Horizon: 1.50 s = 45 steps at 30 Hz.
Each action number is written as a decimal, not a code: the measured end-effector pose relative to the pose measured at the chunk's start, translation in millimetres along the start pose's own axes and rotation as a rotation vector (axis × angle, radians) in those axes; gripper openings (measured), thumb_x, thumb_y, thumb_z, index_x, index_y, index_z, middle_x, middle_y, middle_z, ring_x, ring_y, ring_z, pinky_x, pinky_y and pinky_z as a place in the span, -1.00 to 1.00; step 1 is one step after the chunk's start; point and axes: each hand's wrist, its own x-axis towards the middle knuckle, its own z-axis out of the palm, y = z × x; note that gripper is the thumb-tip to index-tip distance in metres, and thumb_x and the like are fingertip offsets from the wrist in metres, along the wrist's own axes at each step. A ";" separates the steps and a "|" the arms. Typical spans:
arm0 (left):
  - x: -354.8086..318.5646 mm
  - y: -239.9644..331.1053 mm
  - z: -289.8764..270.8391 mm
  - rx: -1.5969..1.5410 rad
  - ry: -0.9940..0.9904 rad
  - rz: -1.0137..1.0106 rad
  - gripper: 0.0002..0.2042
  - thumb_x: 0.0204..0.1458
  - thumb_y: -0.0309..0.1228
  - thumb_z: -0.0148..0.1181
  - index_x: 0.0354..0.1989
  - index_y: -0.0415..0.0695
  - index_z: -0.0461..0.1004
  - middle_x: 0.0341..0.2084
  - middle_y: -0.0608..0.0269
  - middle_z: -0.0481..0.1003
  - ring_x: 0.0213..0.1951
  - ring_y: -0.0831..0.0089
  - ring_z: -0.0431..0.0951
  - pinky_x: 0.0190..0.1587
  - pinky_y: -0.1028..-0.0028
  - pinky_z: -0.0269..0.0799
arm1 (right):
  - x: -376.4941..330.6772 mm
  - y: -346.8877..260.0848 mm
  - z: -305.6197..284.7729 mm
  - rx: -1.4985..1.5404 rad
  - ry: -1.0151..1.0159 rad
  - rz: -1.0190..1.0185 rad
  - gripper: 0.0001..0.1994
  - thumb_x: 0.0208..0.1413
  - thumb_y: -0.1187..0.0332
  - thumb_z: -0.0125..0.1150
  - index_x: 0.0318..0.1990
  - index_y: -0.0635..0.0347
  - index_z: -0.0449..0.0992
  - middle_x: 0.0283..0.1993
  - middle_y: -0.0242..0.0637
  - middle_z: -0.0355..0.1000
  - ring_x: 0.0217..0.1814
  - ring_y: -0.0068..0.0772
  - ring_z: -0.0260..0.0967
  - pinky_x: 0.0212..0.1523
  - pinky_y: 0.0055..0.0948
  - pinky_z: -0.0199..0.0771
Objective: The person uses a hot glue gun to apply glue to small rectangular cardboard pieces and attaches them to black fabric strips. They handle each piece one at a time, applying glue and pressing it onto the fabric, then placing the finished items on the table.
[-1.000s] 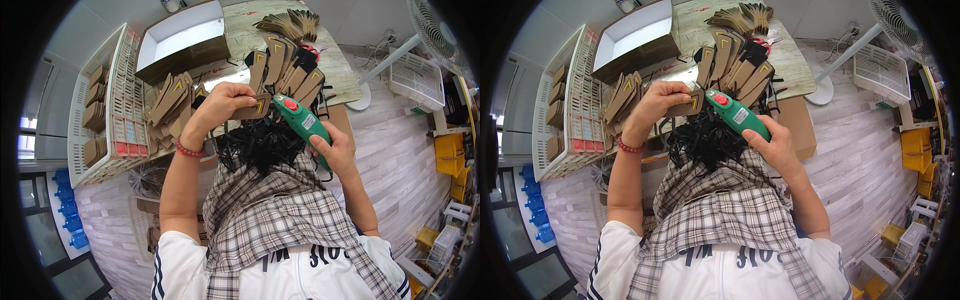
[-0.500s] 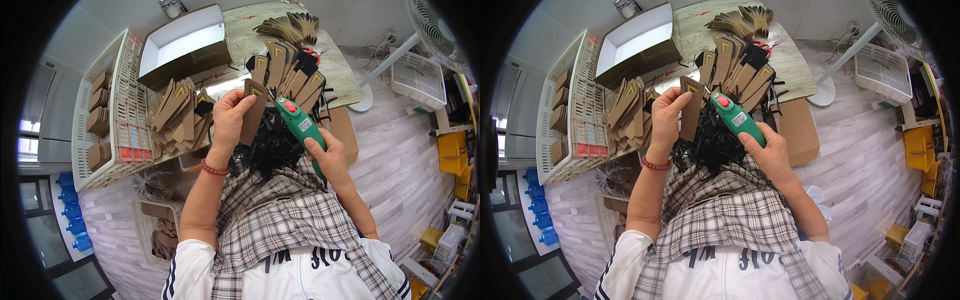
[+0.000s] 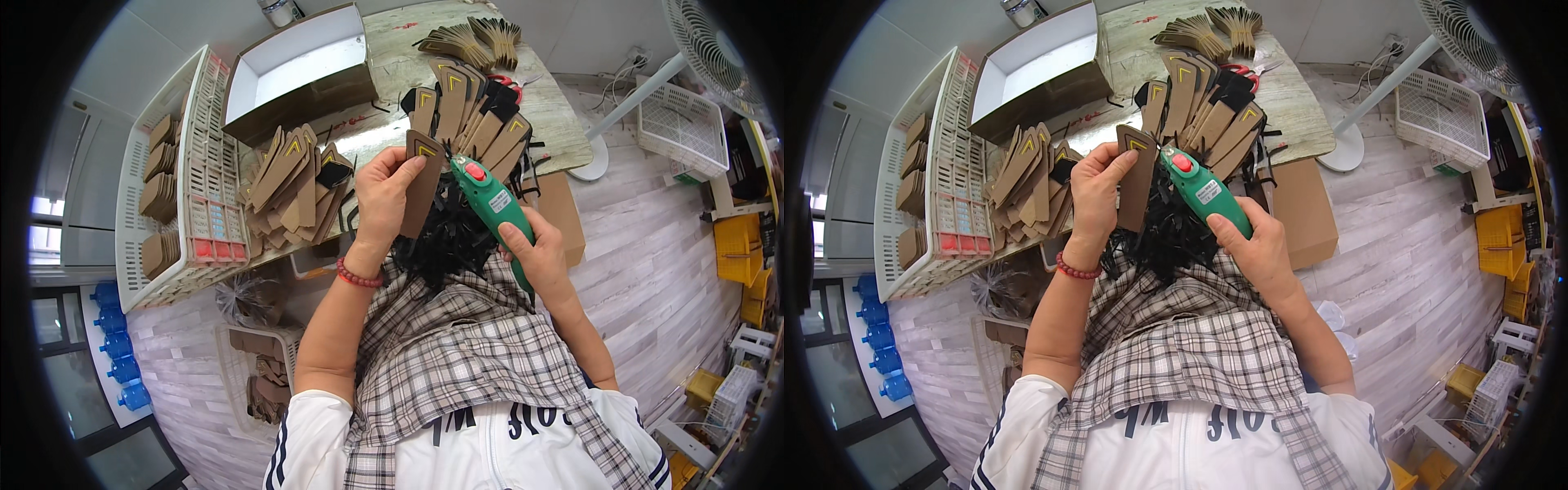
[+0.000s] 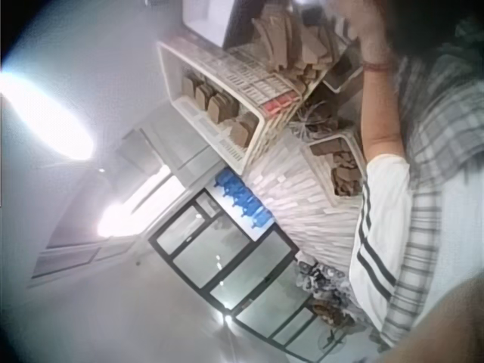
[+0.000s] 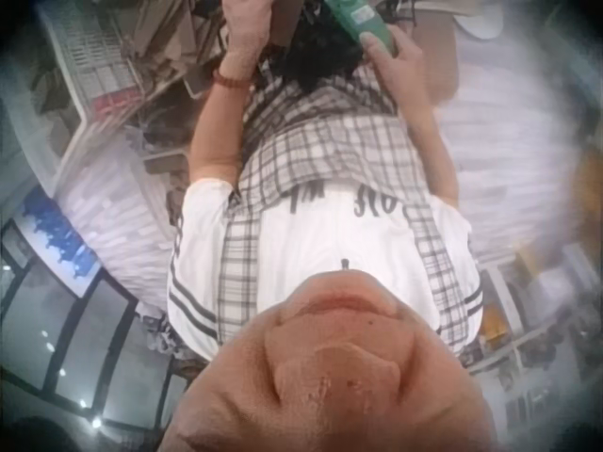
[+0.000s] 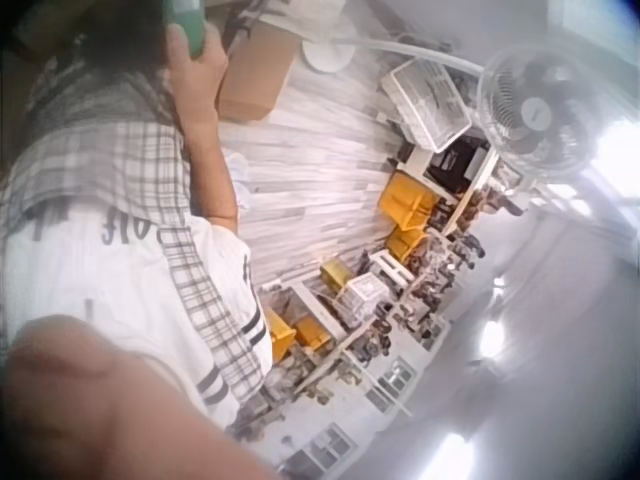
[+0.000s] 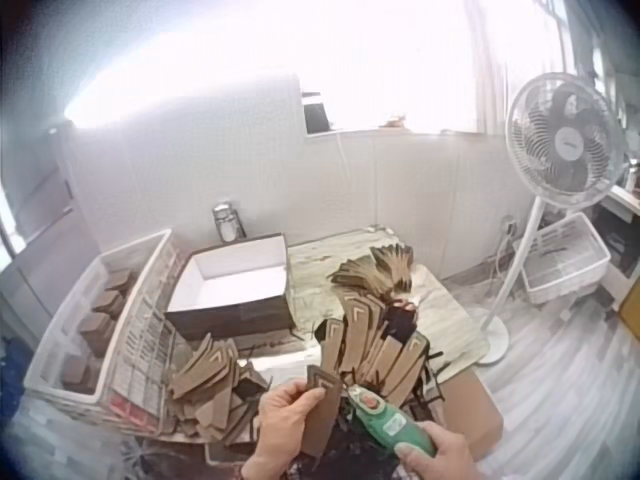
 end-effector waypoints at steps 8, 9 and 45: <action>3.8 7.4 -6.5 0.058 -0.082 -0.083 -0.89 0.06 -0.57 0.18 -0.26 -0.31 0.55 -0.40 0.33 0.57 -0.38 0.68 0.50 -0.27 0.66 0.40 | 0.5 0.3 -4.4 0.029 -0.034 -0.018 -0.68 0.12 0.18 0.26 -0.18 0.30 0.48 -0.54 -0.44 0.38 -0.54 -0.70 0.27 -0.53 -0.62 0.29; 4.4 8.4 -7.6 0.065 -0.099 -0.092 -0.89 0.06 -0.56 0.18 -0.26 -0.31 0.55 -0.41 0.34 0.57 -0.40 0.69 0.49 -0.29 0.67 0.39 | 0.7 -0.5 -4.5 0.037 -0.035 -0.018 -0.68 0.12 0.18 0.25 -0.18 0.30 0.48 -0.54 -0.44 0.38 -0.54 -0.70 0.27 -0.53 -0.62 0.29; 10.8 -28.3 -36.6 -0.745 0.350 -0.474 -0.87 0.06 -0.54 0.06 -0.23 -0.32 0.39 -0.30 0.03 0.48 -0.19 0.15 0.52 -0.03 0.08 0.45 | -3.7 10.4 -2.0 0.008 0.058 0.003 -0.70 0.13 0.22 0.25 -0.17 0.31 0.48 -0.53 -0.44 0.38 -0.56 -0.71 0.26 -0.52 -0.65 0.28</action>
